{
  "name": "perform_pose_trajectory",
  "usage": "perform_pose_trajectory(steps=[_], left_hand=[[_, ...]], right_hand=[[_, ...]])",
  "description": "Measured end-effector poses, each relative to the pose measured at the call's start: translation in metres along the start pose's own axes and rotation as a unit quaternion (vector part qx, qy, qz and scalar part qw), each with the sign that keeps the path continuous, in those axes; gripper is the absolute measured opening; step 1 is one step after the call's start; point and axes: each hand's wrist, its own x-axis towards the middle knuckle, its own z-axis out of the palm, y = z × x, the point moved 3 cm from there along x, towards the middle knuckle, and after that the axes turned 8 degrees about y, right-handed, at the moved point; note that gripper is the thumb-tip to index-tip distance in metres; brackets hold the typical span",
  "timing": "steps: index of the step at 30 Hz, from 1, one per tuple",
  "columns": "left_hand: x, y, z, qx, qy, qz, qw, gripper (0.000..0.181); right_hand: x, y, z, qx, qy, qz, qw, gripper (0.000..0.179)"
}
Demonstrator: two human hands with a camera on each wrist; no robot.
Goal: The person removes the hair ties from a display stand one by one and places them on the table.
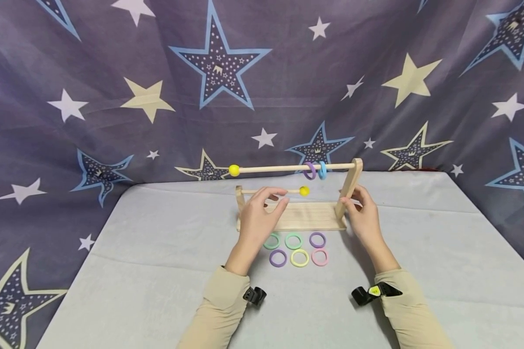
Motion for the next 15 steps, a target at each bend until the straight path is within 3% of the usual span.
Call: perform_pose_trajectory(steps=[6,15], left_hand=[[0.006,0.003,0.006,-0.012,0.000,-0.004,0.9999,0.016],[0.016,0.014,0.016,-0.008,0.018,0.010,0.9998,0.017]], right_hand=[[0.007,0.032,0.002,0.000,0.007,0.005,1.0000,0.042],[0.008,0.035,0.003,0.008,0.009,-0.024,0.9996,0.041]])
